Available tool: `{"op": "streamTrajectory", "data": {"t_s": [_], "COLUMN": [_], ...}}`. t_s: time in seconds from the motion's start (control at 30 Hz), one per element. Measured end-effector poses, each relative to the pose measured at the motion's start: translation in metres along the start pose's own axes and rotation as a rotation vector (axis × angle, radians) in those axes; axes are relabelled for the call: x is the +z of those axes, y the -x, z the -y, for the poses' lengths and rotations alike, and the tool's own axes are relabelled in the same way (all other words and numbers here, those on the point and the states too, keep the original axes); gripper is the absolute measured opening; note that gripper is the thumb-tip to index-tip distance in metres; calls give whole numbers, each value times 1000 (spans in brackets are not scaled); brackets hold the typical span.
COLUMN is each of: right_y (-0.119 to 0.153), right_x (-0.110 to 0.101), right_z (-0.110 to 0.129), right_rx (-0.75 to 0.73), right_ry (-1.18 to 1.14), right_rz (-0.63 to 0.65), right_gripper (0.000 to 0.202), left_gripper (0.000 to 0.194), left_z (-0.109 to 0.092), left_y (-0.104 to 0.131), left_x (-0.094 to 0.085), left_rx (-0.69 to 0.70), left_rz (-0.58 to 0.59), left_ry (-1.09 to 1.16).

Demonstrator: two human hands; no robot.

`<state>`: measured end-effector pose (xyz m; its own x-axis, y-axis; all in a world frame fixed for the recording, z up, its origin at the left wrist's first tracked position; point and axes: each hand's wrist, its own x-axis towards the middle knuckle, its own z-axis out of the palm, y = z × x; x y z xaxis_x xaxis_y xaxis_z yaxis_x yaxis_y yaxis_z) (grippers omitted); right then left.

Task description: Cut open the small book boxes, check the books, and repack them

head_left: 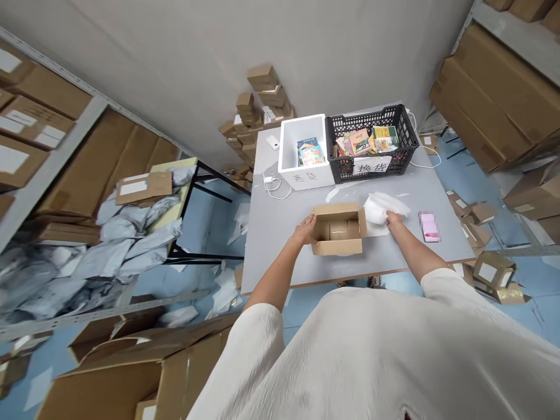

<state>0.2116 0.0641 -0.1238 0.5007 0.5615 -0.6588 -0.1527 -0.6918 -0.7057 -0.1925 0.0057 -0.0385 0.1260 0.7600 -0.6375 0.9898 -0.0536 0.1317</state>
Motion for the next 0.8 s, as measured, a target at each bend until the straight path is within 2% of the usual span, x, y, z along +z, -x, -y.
{"op": "streamTrajectory", "data": {"t_s": [0.1,0.2,0.47,0.5,0.63,0.8], "right_y": [-3,-2,31,38,67,99], "right_x": [5,3,-10,-10,-5,0], "right_z": [-7,-11,-17,-19,-25,-30], "right_rx": [97,130,13,-42,-514,-939], "right_ry": [-16,-37,-32,-6,274,601], "right_rz": [-36,-23,46,80,297,608], "right_gripper": [18,21,35,36,37,40], "left_gripper": [153,152,152,153,153,139], "left_z": [5,8,11,10,9,7], "left_y": [-2,-4,-13,-14,-12,-1], "left_x": [5,7,6,6,6,5], "left_rx": [-6,-5,34,39,57,97], "left_rz": [-7,-7,-36,-41,-57,-85], "left_ry": [4,19,60,66,81,99]}}
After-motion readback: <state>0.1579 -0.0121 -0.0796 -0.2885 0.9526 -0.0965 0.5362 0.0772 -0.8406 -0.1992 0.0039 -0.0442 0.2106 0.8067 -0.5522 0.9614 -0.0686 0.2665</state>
